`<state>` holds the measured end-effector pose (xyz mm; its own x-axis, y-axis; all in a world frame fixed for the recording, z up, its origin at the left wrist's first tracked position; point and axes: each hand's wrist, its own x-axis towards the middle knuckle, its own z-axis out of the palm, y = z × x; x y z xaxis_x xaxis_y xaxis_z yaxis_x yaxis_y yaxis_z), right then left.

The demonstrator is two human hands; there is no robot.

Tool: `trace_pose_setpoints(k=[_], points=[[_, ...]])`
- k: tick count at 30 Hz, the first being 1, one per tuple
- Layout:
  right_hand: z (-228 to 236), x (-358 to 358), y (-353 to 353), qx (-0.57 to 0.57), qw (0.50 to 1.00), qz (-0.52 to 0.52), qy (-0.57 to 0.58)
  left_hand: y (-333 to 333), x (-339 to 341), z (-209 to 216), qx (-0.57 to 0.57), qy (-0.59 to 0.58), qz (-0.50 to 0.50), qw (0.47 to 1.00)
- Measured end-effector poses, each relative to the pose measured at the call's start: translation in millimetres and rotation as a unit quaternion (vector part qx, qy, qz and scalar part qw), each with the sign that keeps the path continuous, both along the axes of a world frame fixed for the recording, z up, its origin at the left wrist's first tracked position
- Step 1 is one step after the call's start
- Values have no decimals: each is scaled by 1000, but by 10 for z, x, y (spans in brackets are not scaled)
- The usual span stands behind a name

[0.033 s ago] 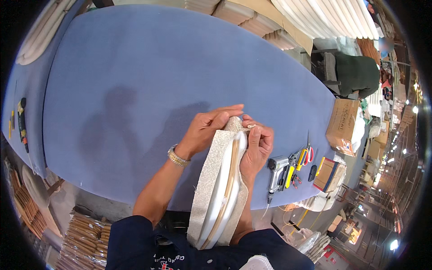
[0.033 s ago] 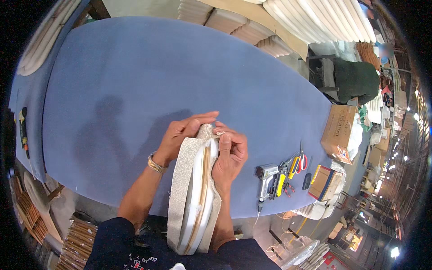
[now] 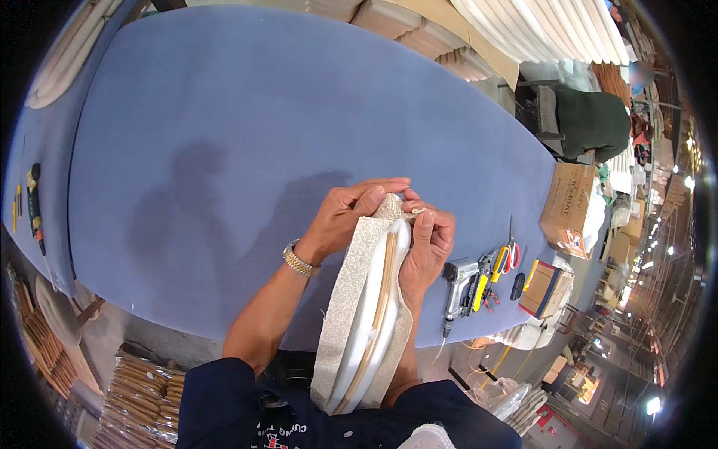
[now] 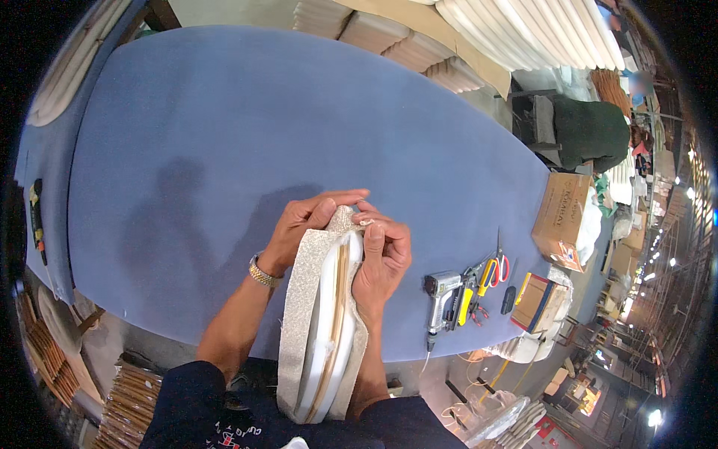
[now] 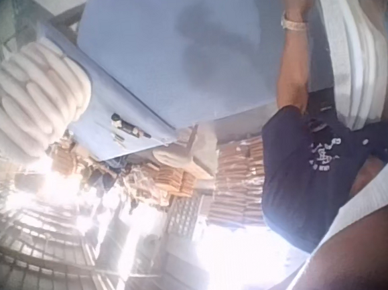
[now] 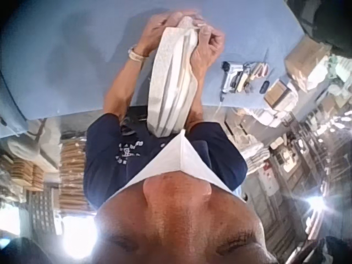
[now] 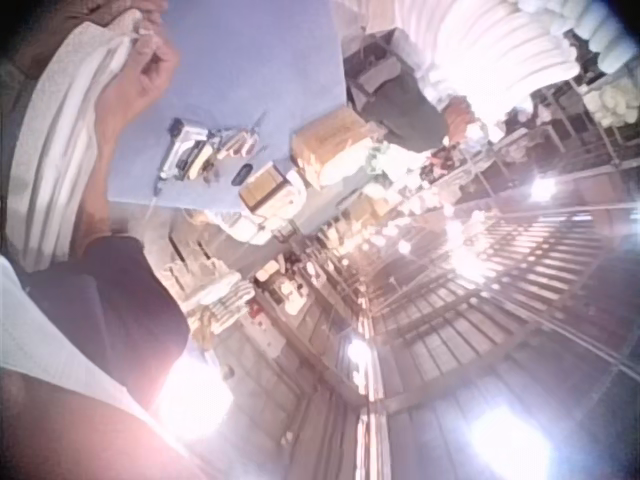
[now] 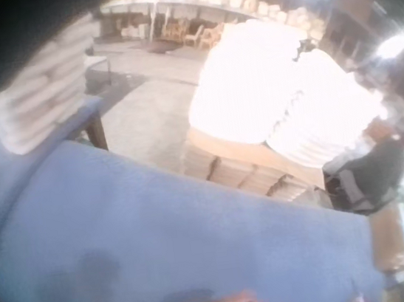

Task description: The person staples fabric onto foam cushion pieces using a pneumatic staple gun, trims excess fabric with a utility knife, and folds the edges. Completed cushions are stacked on a nearby pallet. The person repeats this process for multiple cushion units.

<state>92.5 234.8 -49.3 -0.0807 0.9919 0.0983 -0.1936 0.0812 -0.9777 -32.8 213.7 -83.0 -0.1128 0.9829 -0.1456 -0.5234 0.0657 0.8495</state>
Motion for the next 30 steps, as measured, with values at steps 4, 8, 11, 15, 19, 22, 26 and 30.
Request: trace_pose_setpoints(k=[4, 8, 11, 15, 19, 22, 26, 30], points=[[-31, 14, -18, -5, 996, 26, 91, 24, 106, -44, 16, 24, 30, 999], [-65, 46, -60, 10, 997, 44, 69, -13, 97, -39, 8, 63, 44, 997], [-24, 31, -85, 9, 998, 35, 56, -11, 91, 41, -3, 83, 47, 995], [-5, 30, -79, 5, 997, 28, 65, -13, 105, 169, -29, 96, 48, 994], [-1, 55, -59, 16, 998, 32, 57, -31, 222, 144, -21, 106, 81, 991], [2, 86, -53, 23, 998, 38, 48, -79, 272, 160, -6, 137, 95, 986], [9, 99, -55, 28, 999, 26, 32, -81, 265, 141, 28, 158, 84, 983], [31, 140, -60, 43, 999, 13, 19, -101, 289, 176, 50, 173, 82, 980]])
